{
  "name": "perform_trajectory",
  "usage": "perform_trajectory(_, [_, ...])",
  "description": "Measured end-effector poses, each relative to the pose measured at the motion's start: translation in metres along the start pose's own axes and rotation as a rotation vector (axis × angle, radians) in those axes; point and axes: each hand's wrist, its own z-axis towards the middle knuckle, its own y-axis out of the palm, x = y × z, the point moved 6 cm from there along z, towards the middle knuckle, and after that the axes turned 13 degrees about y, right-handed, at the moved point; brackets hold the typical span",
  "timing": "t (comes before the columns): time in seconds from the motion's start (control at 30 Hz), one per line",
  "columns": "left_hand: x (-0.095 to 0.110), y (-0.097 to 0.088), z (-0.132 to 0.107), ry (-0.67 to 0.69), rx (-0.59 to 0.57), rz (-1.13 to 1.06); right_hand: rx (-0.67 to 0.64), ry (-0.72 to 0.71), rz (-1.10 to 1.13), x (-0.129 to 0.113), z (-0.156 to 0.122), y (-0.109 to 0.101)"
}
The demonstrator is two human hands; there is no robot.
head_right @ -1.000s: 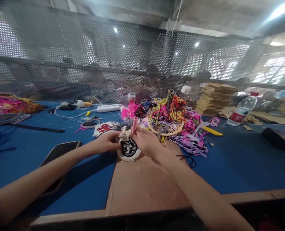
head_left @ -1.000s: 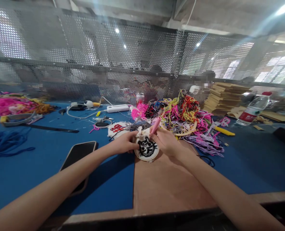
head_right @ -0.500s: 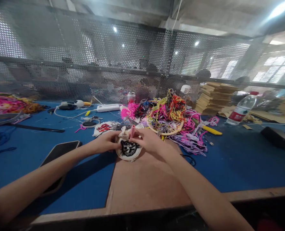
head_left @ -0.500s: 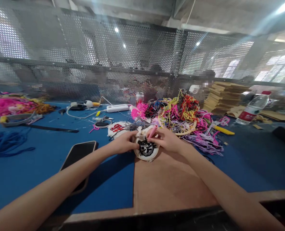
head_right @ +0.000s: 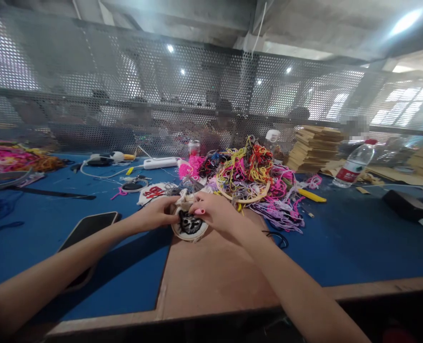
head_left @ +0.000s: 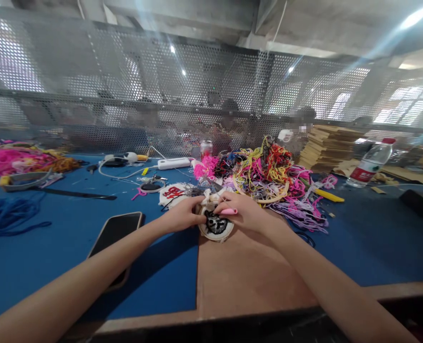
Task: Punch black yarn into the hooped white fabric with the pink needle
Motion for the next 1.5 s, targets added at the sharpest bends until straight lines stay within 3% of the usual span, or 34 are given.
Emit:
perform_trajectory(0.13, [0.000, 0.000, 0.000, -0.001, -0.003, -0.009, 0.026, 0.029, -0.027, -0.003, 0.001, 0.000])
perform_trajectory(0.33, [0.004, 0.001, 0.000, -0.011, -0.033, -0.120, 0.034, 0.192, 0.014, -0.004, 0.001, -0.008])
perform_trajectory(0.53, [0.006, 0.001, -0.001, -0.010, -0.009, -0.103, 0.081, 0.226, 0.056, 0.004, 0.000, -0.008])
perform_trajectory(1.23, [-0.001, 0.002, -0.001, 0.008, -0.021, -0.051, 0.079, 0.097, -0.003, 0.000, -0.001, -0.002])
perform_trajectory(1.5, [0.002, 0.000, 0.001, 0.013, -0.020, 0.070, 0.082, -0.010, -0.196, -0.007, 0.000, 0.008])
